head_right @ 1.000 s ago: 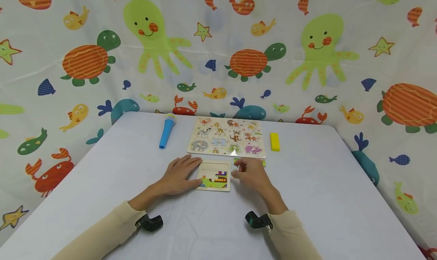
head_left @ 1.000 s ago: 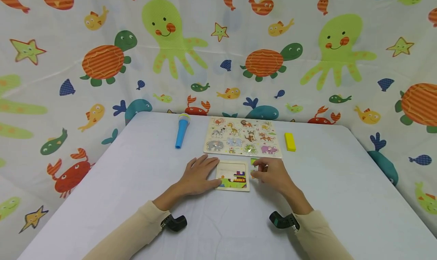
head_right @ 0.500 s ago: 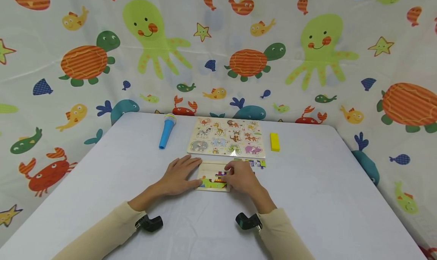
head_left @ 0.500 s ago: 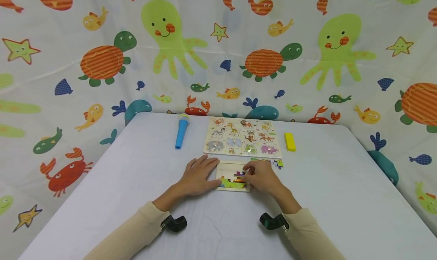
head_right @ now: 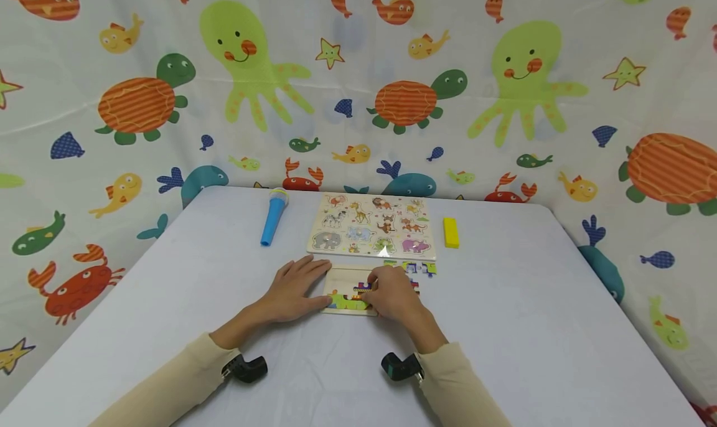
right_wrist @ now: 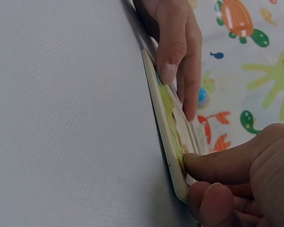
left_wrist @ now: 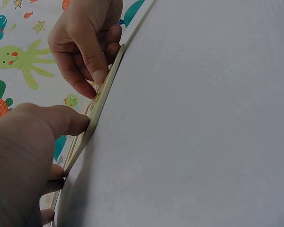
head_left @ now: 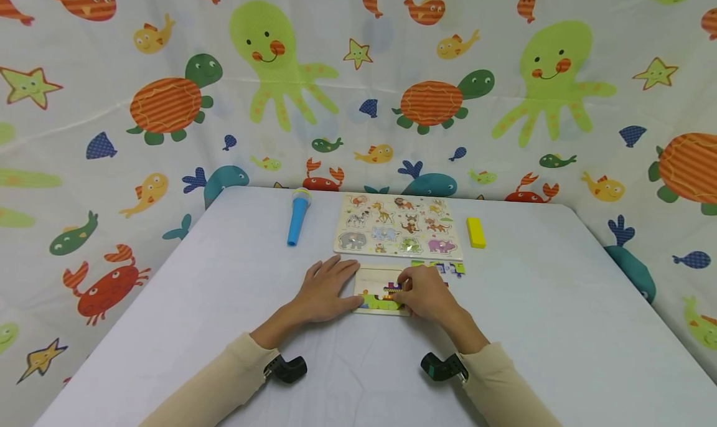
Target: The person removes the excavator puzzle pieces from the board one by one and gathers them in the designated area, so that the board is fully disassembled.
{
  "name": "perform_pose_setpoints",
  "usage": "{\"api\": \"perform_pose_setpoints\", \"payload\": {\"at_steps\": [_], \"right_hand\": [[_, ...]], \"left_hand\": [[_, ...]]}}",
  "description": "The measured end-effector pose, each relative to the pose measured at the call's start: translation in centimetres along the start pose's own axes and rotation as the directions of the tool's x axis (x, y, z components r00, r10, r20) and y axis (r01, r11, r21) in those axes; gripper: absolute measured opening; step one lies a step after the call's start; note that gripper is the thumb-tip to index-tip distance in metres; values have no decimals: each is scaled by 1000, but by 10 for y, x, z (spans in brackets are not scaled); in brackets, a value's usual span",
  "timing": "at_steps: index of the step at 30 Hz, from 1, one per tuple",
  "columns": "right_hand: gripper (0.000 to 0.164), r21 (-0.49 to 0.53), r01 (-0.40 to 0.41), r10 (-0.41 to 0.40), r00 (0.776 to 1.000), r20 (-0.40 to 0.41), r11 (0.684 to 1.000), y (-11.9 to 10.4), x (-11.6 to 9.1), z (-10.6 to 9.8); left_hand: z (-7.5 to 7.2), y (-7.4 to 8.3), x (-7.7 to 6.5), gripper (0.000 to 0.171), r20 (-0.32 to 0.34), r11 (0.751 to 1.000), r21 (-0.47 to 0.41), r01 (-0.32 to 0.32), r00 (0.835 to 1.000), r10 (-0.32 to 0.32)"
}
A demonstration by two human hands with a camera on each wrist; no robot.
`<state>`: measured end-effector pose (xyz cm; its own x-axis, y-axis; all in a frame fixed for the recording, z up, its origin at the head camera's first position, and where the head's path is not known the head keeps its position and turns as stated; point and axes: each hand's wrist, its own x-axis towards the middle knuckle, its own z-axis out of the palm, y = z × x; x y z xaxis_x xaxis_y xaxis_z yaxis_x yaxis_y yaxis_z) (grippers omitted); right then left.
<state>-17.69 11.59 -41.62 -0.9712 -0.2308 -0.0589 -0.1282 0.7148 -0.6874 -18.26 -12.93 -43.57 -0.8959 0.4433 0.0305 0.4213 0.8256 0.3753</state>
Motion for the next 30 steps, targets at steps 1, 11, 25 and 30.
{"api": "perform_pose_setpoints", "payload": {"at_steps": [1,11,25,30], "right_hand": [[26,3,-2,2,1000,0,1000,0,0,0],[25,15,-15,15,1000,-2,1000,-1,0,2],[27,25,-5,6,999,-32,1000,2,-1,2],[29,28,-5,6,998,-61,1000,1,-1,1]], "left_hand": [[0,0,0,76,-1,1000,-2,-1,1000,1],[0,0,-2,75,-10,1000,-4,1,1000,-1],[-1,2,-2,75,-8,1000,-17,-1,1000,1],[-1,2,-1,75,-9,1000,-19,-4,1000,4]]}}
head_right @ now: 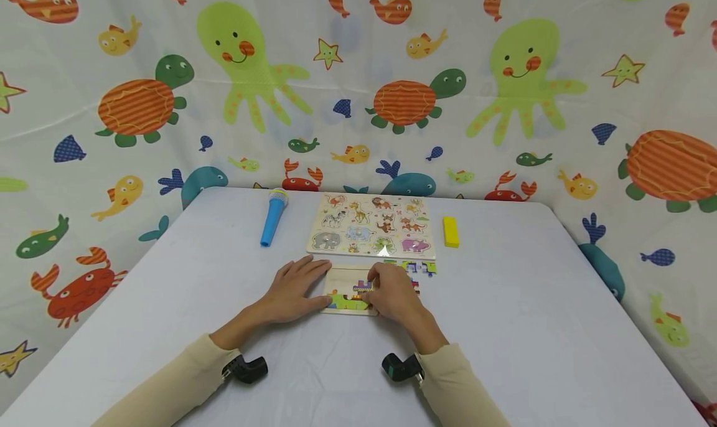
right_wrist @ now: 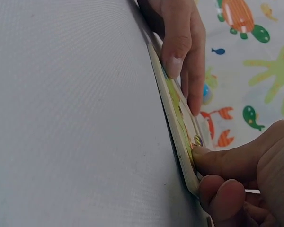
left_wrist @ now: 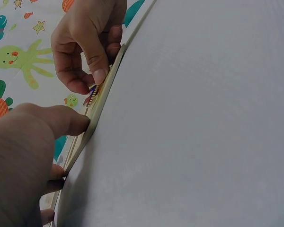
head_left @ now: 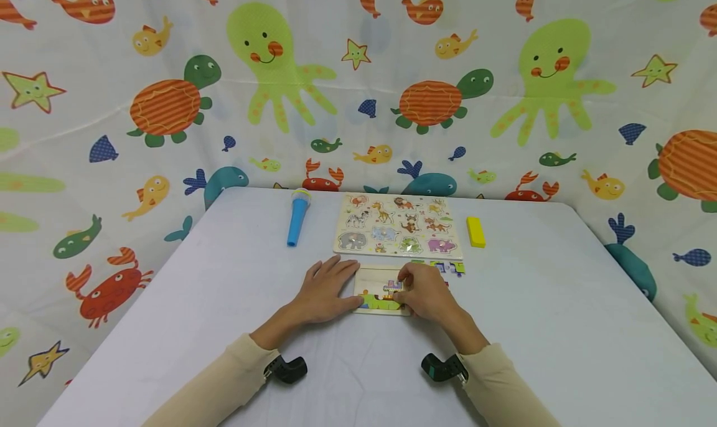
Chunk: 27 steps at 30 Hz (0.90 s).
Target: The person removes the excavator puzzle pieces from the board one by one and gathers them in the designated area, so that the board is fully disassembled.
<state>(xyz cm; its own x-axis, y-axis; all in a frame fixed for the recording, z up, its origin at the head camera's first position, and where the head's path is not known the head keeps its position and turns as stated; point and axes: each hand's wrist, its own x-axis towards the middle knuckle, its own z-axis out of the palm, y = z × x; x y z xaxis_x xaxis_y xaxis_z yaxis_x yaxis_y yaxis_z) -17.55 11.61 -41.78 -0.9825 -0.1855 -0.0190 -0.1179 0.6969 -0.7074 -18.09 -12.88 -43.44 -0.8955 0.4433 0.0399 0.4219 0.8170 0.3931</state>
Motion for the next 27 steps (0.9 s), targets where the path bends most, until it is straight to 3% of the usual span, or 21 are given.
{"api": "perform_pose_setpoints", "payload": {"at_steps": [9,15,27], "right_hand": [[29,20,-2,3,1000,-14,1000,0,-1,0],[23,-4,56,-56,998,-19,998,2,0,2],[5,-85,91,-87,995,48,992,3,1,2]], "left_hand": [[2,-1,1,75,4,1000,12,2,1000,-2],[2,-1,1,75,1,1000,16,4,1000,-4],[1,0,0,75,-4,1000,23,3,1000,-3]]}}
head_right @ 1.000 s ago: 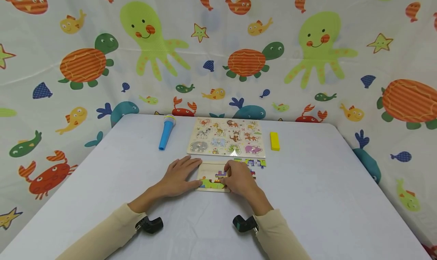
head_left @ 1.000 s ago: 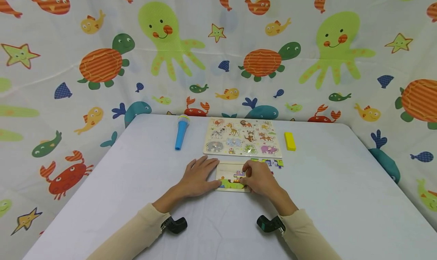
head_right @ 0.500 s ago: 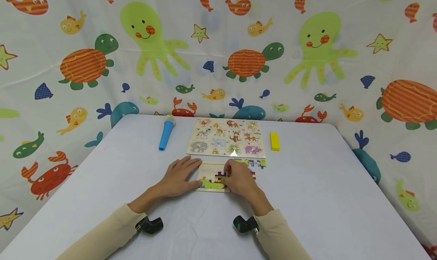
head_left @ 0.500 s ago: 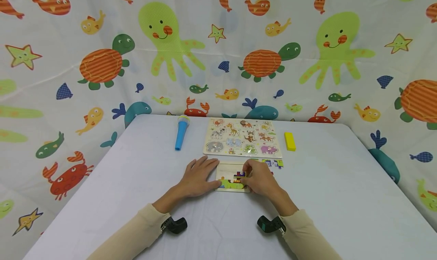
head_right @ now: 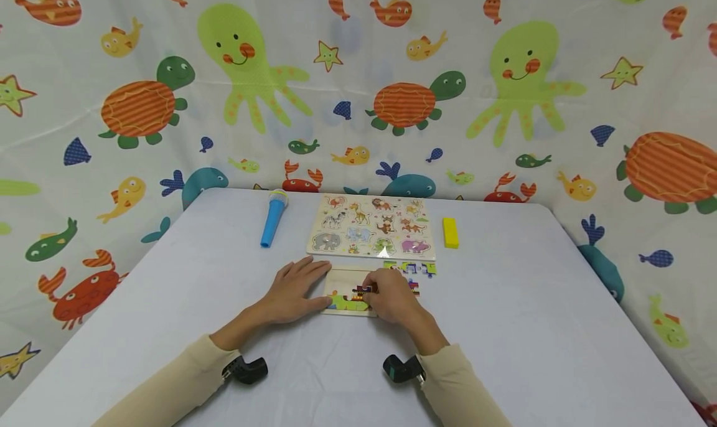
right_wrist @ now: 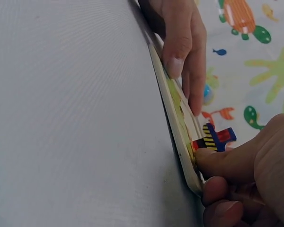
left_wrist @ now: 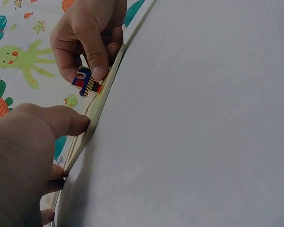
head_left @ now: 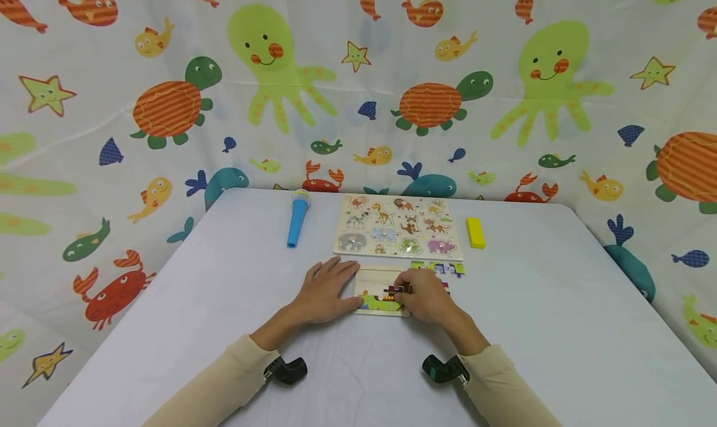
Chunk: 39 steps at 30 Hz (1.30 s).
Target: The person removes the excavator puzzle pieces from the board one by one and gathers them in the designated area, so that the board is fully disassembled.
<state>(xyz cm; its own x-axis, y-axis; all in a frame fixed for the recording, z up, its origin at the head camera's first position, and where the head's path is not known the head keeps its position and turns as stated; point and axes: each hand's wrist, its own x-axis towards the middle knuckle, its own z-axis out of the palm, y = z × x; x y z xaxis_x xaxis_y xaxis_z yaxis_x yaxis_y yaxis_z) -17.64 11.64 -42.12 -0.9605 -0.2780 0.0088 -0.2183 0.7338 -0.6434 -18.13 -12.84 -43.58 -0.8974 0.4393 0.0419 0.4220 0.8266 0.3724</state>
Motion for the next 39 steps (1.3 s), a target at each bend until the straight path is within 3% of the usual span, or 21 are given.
{"api": "perform_pose_setpoints", "payload": {"at_steps": [6,13,22,30,39], "right_hand": [[4,28,16,-16,1000,1,999,2,-1,0],[6,137,35,-37,999,14,990,7,-5,-4],[15,180,25,-21,999,-27,983,13,-9,-13],[16,169,62,-53,997,-59,984,24,-12,-22],[17,200,-26,48,993,-106,979,37,-20,-38]], "left_hand": [[1,-1,0,75,7,1000,5,6,1000,-6],[2,-2,0,76,1,1000,6,-5,1000,5],[1,-2,-1,76,-2,1000,-8,-7,1000,7],[1,-2,-2,75,1,1000,-16,-4,1000,4],[0,-2,-1,76,1,1000,-12,-10,1000,10]]}}
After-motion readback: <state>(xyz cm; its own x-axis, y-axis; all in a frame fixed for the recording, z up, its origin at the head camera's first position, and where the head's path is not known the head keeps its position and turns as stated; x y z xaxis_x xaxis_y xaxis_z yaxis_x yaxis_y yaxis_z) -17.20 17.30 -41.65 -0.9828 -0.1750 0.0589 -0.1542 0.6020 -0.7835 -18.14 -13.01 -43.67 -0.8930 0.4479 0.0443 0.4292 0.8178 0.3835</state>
